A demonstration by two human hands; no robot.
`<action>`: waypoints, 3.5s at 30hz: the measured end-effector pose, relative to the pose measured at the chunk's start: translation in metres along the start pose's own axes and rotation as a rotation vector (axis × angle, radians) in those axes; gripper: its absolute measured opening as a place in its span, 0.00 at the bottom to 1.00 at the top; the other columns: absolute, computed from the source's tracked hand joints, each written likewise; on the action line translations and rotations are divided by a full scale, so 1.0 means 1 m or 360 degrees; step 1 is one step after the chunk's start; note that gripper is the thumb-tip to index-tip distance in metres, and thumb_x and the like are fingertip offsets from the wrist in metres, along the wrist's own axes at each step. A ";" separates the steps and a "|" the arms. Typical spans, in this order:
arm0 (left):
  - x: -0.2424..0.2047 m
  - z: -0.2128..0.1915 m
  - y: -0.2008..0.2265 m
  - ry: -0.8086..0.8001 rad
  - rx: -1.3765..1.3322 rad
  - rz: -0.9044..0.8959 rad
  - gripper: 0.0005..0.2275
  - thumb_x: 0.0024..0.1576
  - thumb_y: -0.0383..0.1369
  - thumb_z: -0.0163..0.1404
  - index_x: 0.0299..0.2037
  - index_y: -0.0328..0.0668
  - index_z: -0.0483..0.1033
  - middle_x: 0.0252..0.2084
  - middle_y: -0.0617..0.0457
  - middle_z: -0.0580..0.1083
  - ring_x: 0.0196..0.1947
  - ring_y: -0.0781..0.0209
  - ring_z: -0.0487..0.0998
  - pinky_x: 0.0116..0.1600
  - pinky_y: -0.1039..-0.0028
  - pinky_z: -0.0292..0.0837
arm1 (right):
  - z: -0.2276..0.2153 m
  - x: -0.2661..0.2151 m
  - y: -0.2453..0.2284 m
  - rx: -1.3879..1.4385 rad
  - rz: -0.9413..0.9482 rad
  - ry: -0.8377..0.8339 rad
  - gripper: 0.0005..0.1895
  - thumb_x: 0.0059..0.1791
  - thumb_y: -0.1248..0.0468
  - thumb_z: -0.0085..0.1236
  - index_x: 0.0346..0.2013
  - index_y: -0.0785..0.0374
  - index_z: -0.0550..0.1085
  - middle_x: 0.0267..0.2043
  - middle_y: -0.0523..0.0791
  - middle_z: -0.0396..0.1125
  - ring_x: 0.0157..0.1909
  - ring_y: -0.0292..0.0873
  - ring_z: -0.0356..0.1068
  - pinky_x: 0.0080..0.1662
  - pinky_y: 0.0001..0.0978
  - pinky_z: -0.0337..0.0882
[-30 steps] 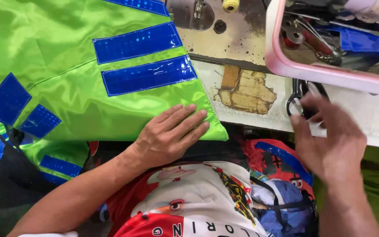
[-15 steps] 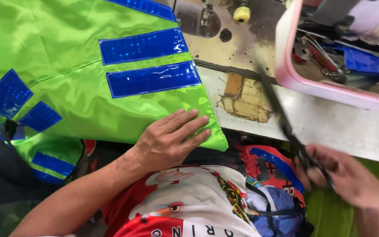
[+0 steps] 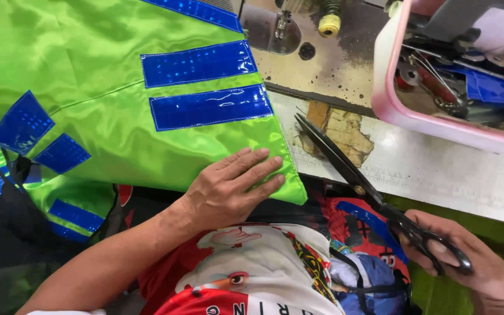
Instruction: Trimming excess mesh and fabric from a safety vest using scissors at a sewing workstation.
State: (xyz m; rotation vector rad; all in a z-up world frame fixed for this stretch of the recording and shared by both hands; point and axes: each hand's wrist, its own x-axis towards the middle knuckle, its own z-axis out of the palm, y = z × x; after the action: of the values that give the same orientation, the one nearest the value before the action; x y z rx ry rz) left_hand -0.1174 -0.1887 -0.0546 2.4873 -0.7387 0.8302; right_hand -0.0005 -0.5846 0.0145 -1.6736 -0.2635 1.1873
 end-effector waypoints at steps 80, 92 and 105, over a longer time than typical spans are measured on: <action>0.000 -0.001 0.000 0.0060 -0.0297 -0.0045 0.08 0.66 0.30 0.48 0.50 0.42 0.79 0.58 0.44 0.75 0.56 0.40 0.78 0.61 0.52 0.76 | 0.144 0.030 -0.019 -0.0310 0.0682 0.0597 0.05 0.51 0.67 0.57 0.31 0.62 0.73 0.26 0.42 0.58 0.29 0.38 0.53 0.34 0.31 0.56; 0.001 -0.003 0.004 0.0039 -0.0278 -0.0044 0.10 0.65 0.28 0.45 0.50 0.41 0.79 0.58 0.44 0.74 0.57 0.40 0.78 0.60 0.52 0.76 | 0.143 0.029 -0.013 0.0205 0.0420 0.0541 0.30 0.45 0.38 0.49 0.30 0.66 0.71 0.28 0.43 0.54 0.29 0.37 0.48 0.34 0.29 0.53; -0.007 -0.009 0.012 -0.0023 -0.0420 -0.0051 0.10 0.63 0.27 0.43 0.49 0.39 0.78 0.57 0.42 0.75 0.55 0.39 0.79 0.58 0.52 0.78 | 0.146 0.040 -0.026 -0.0243 0.0539 0.0512 0.11 0.52 0.60 0.52 0.29 0.62 0.72 0.26 0.42 0.56 0.30 0.37 0.53 0.36 0.30 0.57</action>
State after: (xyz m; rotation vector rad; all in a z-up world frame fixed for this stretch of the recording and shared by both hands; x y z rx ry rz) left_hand -0.1331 -0.1907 -0.0503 2.2653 -0.7584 0.6577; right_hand -0.0881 -0.4587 0.0139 -2.0706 0.1392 1.1380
